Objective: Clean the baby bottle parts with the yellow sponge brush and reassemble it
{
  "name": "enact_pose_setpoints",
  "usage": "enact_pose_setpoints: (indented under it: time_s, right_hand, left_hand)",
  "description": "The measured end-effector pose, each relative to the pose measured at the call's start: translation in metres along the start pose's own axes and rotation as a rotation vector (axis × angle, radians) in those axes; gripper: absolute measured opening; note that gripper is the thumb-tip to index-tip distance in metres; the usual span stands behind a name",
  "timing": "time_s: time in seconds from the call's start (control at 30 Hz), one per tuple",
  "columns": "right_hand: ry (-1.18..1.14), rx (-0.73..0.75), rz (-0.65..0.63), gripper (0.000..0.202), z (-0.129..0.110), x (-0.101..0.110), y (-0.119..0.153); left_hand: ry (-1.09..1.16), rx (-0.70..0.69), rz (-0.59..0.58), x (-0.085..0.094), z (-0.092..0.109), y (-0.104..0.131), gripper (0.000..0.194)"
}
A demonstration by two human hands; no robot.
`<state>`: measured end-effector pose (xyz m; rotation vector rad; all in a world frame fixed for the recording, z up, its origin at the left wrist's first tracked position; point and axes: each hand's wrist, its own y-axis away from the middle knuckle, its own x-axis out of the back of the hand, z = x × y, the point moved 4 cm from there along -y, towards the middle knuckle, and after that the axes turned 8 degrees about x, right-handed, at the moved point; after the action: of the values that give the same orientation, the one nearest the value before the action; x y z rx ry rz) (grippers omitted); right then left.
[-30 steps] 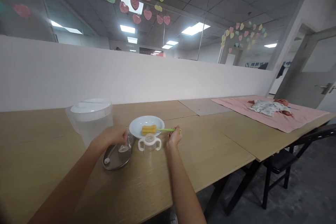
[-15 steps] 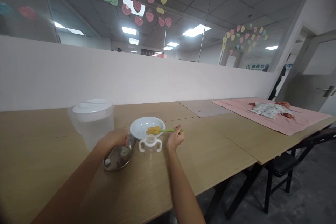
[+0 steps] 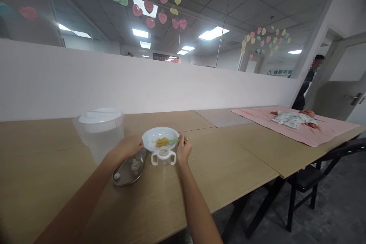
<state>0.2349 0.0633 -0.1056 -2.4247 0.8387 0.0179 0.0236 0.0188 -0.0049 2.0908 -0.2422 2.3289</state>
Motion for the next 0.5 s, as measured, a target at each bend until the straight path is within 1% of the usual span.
enact_pose_setpoints:
  time_s: [0.1,0.2,0.3,0.4,0.5]
  right_hand:
    - [-0.052,-0.031,-0.043,0.047,0.006,-0.004,-0.001]
    - [-0.058,-0.052,-0.09,0.046,0.009,-0.007,-0.001]
    - [-0.014,-0.051,-0.162,0.044,0.012,-0.01,0.0]
    - [-0.001,-0.065,-0.224,0.044,0.014,-0.013,0.001]
    - [-0.001,-0.072,-0.206,0.049,0.013,-0.012,0.002]
  left_hand:
    - [0.015,-0.034,0.057,-0.004,0.005,-0.004,0.023]
    - [0.052,-0.084,0.089,-0.014,0.005,-0.009,0.024]
    - [0.059,-0.096,0.063,-0.026,0.001,-0.014,0.023]
    - [0.052,-0.108,0.055,-0.033,-0.001,-0.016,0.023]
    - [0.054,-0.133,0.06,-0.037,-0.001,-0.018,0.025]
